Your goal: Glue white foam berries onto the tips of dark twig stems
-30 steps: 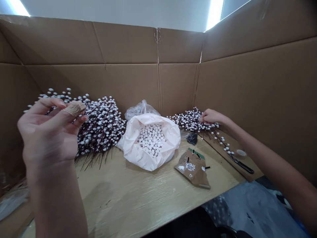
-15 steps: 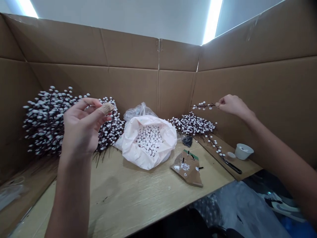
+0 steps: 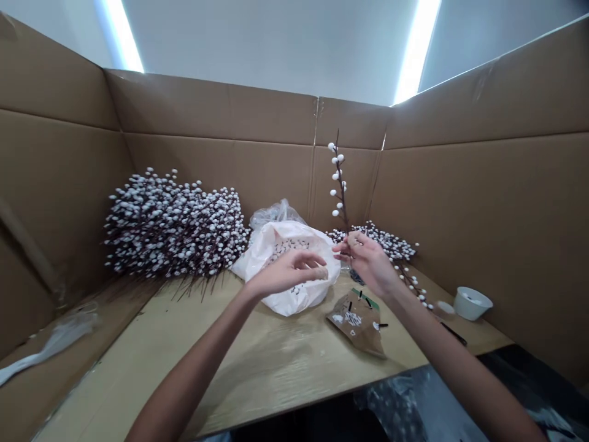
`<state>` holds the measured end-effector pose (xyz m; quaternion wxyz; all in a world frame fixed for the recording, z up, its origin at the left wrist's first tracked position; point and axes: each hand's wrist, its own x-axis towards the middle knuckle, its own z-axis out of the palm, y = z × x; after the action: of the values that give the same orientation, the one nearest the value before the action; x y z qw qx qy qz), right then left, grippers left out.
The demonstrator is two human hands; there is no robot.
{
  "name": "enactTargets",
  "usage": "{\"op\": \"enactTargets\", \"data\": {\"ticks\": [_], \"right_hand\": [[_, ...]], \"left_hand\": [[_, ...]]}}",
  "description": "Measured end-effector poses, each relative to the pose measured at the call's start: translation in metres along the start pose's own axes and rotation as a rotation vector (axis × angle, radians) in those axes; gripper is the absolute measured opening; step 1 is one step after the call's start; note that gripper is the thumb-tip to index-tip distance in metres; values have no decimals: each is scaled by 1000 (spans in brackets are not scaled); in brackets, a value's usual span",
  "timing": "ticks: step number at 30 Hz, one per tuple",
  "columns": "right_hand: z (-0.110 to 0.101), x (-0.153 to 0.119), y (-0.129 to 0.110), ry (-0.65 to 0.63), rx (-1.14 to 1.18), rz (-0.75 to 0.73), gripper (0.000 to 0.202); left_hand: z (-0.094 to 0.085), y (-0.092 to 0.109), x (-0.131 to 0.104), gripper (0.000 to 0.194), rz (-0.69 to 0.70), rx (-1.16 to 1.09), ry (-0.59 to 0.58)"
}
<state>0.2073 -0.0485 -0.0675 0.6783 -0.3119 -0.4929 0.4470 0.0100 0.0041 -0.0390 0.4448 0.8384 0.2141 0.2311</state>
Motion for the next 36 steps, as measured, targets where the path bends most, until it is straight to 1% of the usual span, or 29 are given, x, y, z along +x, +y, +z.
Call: {"op": "enactTargets", "data": {"ticks": [3, 6, 10, 14, 18, 20, 22, 23, 25, 27, 29, 32, 34, 36], "right_hand": [[24, 0, 23, -40, 159, 61, 16], [34, 3, 41, -59, 258, 162, 17], [37, 5, 60, -145, 305, 243, 16], [39, 5, 75, -201, 332, 322, 18], [41, 4, 83, -235, 314, 368, 18], [37, 5, 83, -243, 292, 394, 20], [29, 7, 79, -219, 232, 381, 26], [22, 9, 77, -188, 185, 351, 26], [5, 16, 69, -112, 65, 241, 19], [-17, 24, 60, -21, -10, 126, 18], [-41, 32, 53, 120, -50, 2, 20], [-76, 43, 49, 321, -134, -137, 21], [-97, 47, 52, 448, -179, -198, 22], [-112, 48, 58, 538, -209, -223, 22]], "left_hand": [[18, -22, 1, 27, 79, -55, 13], [28, -42, -3, 28, 82, -192, 83], [30, -57, -13, 32, 37, -305, 203], [30, -66, -18, 34, -7, -414, 271], [34, -74, -19, 34, -43, -472, 333], [35, -78, -22, 36, -61, -464, 368], [37, -83, -26, 37, -100, -451, 403], [38, -86, -29, 37, -126, -447, 419], [42, -95, -35, 38, -178, -457, 443], [46, -104, -41, 38, -208, -483, 451], [50, -115, -46, 39, -222, -505, 455], [55, -127, -50, 41, -236, -512, 472], [57, -131, -52, 42, -244, -495, 476], [58, -134, -52, 41, -249, -456, 483]]}}
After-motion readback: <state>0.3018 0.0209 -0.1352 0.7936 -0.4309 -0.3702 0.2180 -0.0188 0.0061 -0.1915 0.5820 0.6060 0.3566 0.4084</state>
